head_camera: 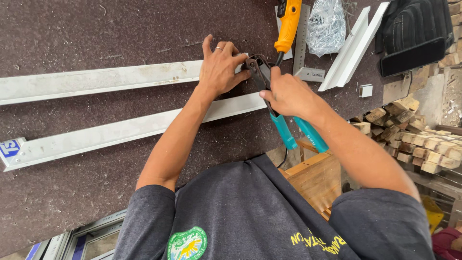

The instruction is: The person assembles white aluminum window frame components on a workbench. They use a yellow drill to create pilot holes in the frame ends and a teal manual rivet gun to secure the joints. The person repeatedly switches between the drill and the rivet gun to fasten multiple sections of the frame.

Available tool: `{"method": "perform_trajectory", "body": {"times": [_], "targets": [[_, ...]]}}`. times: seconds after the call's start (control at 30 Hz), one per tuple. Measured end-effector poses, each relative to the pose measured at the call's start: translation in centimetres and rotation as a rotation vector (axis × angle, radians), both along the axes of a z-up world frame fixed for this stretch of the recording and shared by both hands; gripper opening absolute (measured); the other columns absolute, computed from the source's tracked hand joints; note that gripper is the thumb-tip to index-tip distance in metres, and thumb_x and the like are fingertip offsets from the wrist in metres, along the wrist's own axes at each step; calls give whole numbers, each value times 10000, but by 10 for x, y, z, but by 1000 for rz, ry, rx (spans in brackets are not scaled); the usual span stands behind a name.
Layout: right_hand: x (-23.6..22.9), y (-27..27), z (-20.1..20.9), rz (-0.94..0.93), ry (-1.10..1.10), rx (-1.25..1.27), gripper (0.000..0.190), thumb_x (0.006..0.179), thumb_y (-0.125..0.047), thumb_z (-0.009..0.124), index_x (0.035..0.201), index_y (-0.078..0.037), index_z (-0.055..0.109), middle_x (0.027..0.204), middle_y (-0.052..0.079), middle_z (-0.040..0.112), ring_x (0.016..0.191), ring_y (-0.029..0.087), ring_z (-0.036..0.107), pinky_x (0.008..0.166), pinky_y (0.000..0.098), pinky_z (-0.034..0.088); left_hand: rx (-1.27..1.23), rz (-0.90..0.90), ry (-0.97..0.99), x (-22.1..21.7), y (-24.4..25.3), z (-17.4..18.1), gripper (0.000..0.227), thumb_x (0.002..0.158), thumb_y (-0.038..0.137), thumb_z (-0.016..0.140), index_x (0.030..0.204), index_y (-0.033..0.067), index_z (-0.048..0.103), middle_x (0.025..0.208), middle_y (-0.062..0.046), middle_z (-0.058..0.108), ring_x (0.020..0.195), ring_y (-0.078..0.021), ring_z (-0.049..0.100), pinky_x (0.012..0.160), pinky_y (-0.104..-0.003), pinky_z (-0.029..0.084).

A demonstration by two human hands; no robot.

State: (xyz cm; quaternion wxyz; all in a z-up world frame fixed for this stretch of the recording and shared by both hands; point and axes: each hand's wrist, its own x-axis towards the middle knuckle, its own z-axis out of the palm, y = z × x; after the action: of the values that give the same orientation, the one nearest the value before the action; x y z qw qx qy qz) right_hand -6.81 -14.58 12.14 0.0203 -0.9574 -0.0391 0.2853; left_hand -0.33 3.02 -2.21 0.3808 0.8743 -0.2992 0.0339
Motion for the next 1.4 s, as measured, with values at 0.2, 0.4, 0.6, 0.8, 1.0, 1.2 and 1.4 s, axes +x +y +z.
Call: {"method": "perform_trajectory", "body": {"times": [0.2, 0.4, 0.6, 0.8, 1.0, 1.2, 1.4], "targets": [[-40, -46, 0, -414, 157, 778, 987, 809, -381, 798, 1604, 2, 356, 1131, 232, 649, 1009, 316, 627, 840, 427, 496, 51, 34, -64, -3, -5, -11, 312, 838, 430, 807, 1067, 221, 767, 1044, -46, 640, 1141, -272, 590, 1119, -678, 198], [-124, -81, -22, -987, 701, 1338, 923, 756, -254, 753, 1552, -73, 322, 1445, 110, 523, 1198, 180, 613, 962, 330, 546, 77, 27, -88, -1, -6, -8, 274, 832, 424, 801, 1014, 224, 755, 1035, -59, 623, 1139, -289, 589, 1088, -674, 218], [-148, -73, -90, -758, 333, 797, 390, 823, -169, 688, 1113, 84, 620, 1000, 189, 675, 828, 231, 669, 707, 369, 572, 72, 11, -63, -3, -3, -5, 225, 860, 390, 789, 1037, 254, 758, 1032, -57, 617, 1109, -269, 589, 1103, -655, 231], [-131, -63, -61, -707, 456, 969, 640, 749, -167, 703, 1302, 59, 474, 1160, 150, 573, 1022, 210, 594, 857, 394, 499, 74, 36, -81, -3, -4, -1, 223, 842, 383, 789, 1028, 263, 762, 1001, -49, 622, 1114, -262, 586, 1087, -635, 248], [-107, -72, -13, -952, 579, 970, 973, 680, -233, 739, 1557, -66, 354, 1356, 111, 534, 1191, 170, 547, 1010, 389, 440, 31, 37, -39, -6, -4, 8, 238, 825, 352, 799, 1028, 235, 762, 1014, -44, 632, 1127, -243, 588, 1088, -633, 263], [-132, -61, -73, -780, 382, 871, 552, 801, -212, 770, 1229, 71, 568, 982, 138, 648, 896, 240, 646, 807, 438, 554, 86, 42, -58, -4, -3, 10, 234, 839, 367, 794, 1023, 230, 748, 1030, -51, 639, 1115, -251, 594, 1083, -634, 277], [-130, -45, -74, -685, 303, 808, 749, 696, -162, 752, 1384, -76, 468, 1131, 58, 636, 1060, 184, 632, 937, 362, 516, 74, 34, -67, -5, -1, 10, 220, 832, 354, 774, 1023, 247, 747, 1028, -53, 639, 1126, -253, 595, 1068, -622, 285]]}}
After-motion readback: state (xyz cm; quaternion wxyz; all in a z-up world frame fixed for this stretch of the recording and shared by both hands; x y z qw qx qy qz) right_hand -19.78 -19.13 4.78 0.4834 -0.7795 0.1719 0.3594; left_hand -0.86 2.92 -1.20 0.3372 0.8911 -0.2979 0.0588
